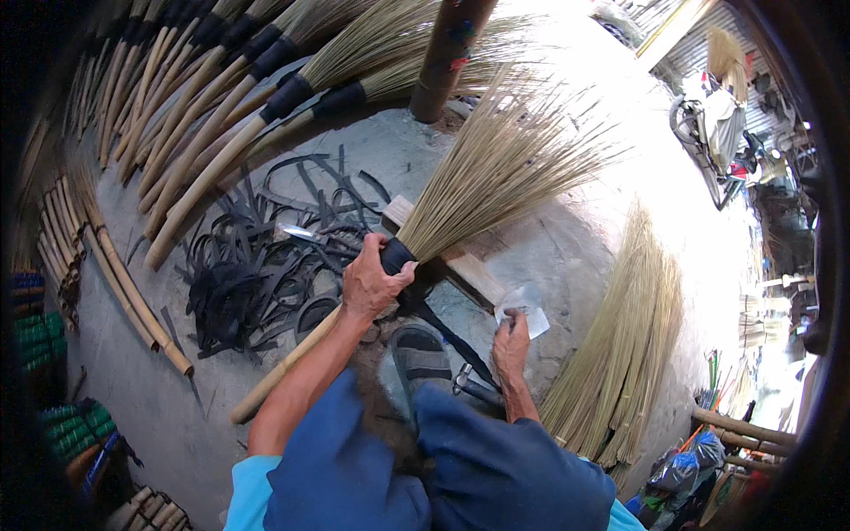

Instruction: The person assembles a broom by wrapping black rubber strips around the base of a bundle of straw and securing them with a hammer. They then place the finished broom among others.

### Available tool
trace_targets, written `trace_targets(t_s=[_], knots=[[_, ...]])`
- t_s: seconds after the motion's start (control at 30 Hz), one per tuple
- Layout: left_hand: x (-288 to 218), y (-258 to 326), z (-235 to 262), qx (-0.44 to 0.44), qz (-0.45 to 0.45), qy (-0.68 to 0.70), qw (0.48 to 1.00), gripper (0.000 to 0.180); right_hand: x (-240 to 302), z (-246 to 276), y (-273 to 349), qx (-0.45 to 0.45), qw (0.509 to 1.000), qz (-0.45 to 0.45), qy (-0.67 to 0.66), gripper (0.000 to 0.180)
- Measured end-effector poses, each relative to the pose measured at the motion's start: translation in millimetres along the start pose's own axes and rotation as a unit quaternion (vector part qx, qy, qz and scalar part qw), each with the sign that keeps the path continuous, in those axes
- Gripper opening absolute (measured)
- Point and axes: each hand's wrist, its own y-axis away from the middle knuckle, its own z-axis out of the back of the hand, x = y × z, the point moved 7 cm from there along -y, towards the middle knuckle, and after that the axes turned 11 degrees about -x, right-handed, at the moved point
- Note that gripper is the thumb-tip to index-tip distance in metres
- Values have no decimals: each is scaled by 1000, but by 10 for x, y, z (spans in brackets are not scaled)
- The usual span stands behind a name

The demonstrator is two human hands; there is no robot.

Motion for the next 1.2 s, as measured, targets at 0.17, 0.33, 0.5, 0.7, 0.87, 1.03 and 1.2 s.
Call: trace_targets(t_s=[0.17, 0.33, 0.5, 0.7, 0.87, 1.03, 1.2], knots=[[24, 13, 3, -4, -5, 4, 1000, 71, 99, -157, -116, 49, 978, -170, -114, 19], [9, 19, -2, -19, -39, 24, 999, 69, 564, -69, -146, 68, 977, -89, -180, 23], [-26, 15, 23, -46, -68, 38, 996, 64, 1160, -345, -65, 130, 964, -94, -211, 22], [-32, 21, 22, -60, -92, 31, 994, 64, 1762, -724, -37, 162, 942, -65, -287, 19], [-33, 16, 17, -60, -101, 30, 993, 64, 2012, -843, -17, 179, 937, -10, -300, 17], [-36, 17, 18, -56, -99, 35, 993, 63, 2011, -942, -4, 207, 941, -33, -267, 21], [-50, 14, 41, -72, -111, 42, 990, 63, 2071, -971, -12, 172, 954, 54, -240, 24]])
